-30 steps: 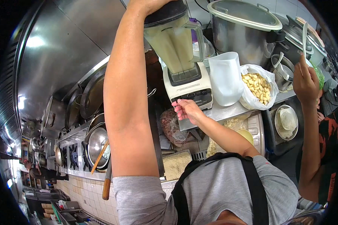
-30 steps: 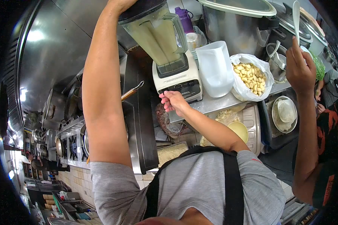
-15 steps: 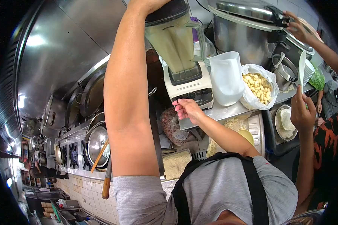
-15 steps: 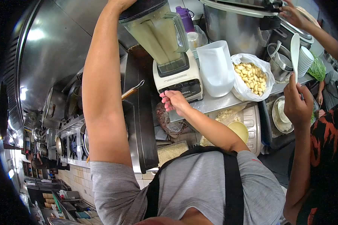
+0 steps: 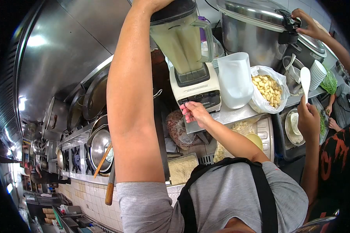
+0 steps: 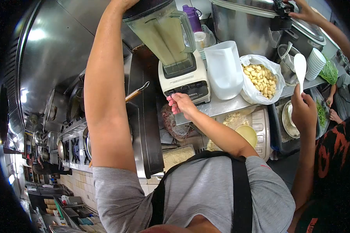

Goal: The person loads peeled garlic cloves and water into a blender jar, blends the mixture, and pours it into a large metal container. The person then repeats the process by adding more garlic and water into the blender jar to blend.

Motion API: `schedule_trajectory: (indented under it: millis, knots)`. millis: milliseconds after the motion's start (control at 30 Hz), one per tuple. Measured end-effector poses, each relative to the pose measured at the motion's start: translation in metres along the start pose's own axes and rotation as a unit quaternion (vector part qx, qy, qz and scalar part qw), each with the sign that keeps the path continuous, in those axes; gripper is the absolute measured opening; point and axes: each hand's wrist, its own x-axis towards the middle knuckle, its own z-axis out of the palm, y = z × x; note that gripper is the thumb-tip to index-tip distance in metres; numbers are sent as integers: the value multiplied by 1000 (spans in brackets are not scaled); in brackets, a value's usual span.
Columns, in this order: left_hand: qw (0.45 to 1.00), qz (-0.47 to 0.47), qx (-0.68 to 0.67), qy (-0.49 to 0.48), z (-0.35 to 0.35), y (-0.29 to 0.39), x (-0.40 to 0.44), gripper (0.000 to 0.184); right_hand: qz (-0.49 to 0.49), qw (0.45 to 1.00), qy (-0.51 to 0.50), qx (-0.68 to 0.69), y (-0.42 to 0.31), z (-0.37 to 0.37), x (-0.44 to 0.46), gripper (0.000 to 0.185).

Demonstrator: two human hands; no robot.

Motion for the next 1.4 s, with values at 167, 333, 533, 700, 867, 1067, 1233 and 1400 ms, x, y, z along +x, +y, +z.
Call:
schedule_trajectory:
  millis: [167,333,533,700,867,1067,1233,1400]
  knots:
    - [1000,3,-12,5,1,1,-1,63,1,1000,4,-3,-1,0,-1,29]
    - [1000,6,-19,0,-3,4,-5,64,-1,1000,1,-4,1,0,0,29]
    - [1000,-4,-12,-5,0,1,-1,66,25,999,20,-12,-5,3,-2,30]
    - [1000,-7,-17,-12,0,1,0,67,35,999,17,8,-14,8,-4,32]
    - [1000,-4,-9,-9,-1,1,-2,68,44,999,9,16,-16,8,-4,33]
    - [1000,-6,-12,-5,0,1,-1,69,32,999,2,15,-14,7,-4,35]
    - [1000,-13,-4,1,0,2,-2,70,27,1000,6,6,-13,7,-4,36]
    - [1000,-6,-10,-2,0,2,-2,70,15,1000,12,-17,-1,2,-2,37]
